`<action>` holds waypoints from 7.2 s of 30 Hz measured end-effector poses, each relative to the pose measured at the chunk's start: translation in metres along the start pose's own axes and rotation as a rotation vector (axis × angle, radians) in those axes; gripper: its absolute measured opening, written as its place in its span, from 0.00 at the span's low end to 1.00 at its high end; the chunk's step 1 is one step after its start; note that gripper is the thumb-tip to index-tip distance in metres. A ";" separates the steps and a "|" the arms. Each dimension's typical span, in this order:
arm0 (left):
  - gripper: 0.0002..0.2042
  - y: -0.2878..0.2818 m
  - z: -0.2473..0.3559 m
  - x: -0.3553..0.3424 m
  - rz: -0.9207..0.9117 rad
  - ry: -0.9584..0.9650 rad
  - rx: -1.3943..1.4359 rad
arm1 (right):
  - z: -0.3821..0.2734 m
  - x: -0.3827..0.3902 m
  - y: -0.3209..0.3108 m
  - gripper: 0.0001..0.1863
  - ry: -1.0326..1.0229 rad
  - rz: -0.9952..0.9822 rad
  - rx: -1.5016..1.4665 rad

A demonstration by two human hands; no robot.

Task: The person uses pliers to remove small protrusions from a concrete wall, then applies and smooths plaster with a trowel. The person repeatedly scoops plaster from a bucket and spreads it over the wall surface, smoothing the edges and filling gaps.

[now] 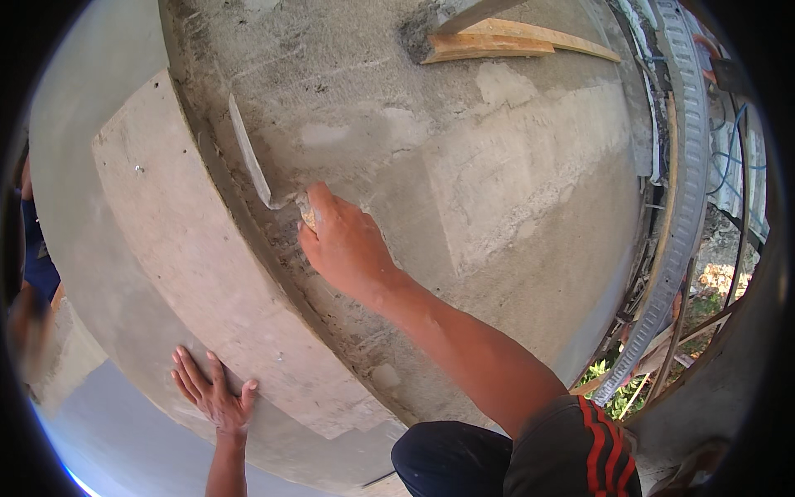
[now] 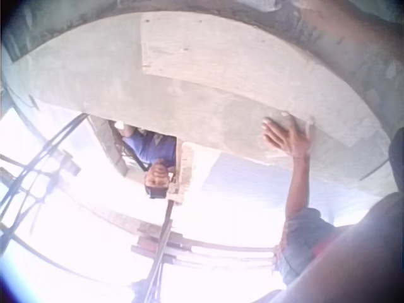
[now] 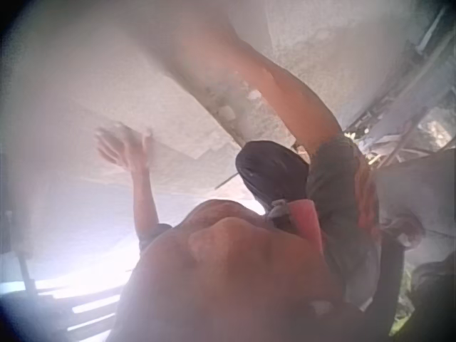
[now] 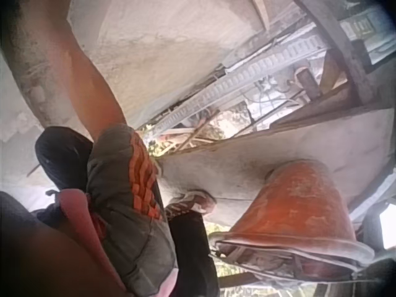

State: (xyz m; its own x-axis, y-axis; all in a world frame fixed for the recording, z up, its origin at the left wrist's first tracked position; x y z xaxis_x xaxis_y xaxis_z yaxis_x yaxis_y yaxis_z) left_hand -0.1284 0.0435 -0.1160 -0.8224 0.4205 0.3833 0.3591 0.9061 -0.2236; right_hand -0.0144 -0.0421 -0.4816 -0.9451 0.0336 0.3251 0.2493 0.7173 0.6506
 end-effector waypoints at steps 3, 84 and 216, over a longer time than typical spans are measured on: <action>0.45 0.000 0.001 -0.005 0.000 0.028 -0.005 | -0.002 -0.023 0.011 0.22 0.000 -0.027 -0.035; 0.44 -0.014 0.005 -0.011 0.042 -0.087 0.027 | 0.037 0.217 -0.040 0.23 -0.071 -0.125 0.267; 0.41 0.004 0.008 -0.074 0.042 -0.013 0.042 | -0.006 -0.047 0.005 0.14 -0.144 0.107 0.148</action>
State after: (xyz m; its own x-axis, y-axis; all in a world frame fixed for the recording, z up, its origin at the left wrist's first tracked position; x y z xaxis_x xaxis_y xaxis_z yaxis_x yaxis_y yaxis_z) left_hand -0.0692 0.0159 -0.1524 -0.8128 0.4573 0.3608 0.3747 0.8847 -0.2771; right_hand 0.0330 -0.0438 -0.4896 -0.9381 0.2058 0.2787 0.3256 0.7986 0.5062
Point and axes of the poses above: each hand's wrist, its own x-axis away from the middle knuckle, its own y-axis out of the palm, z = x × y, the point moved 3 cm from there along -x, towards the middle knuckle, and after that the axes turned 12 degrees about z, right-handed, at the moved point
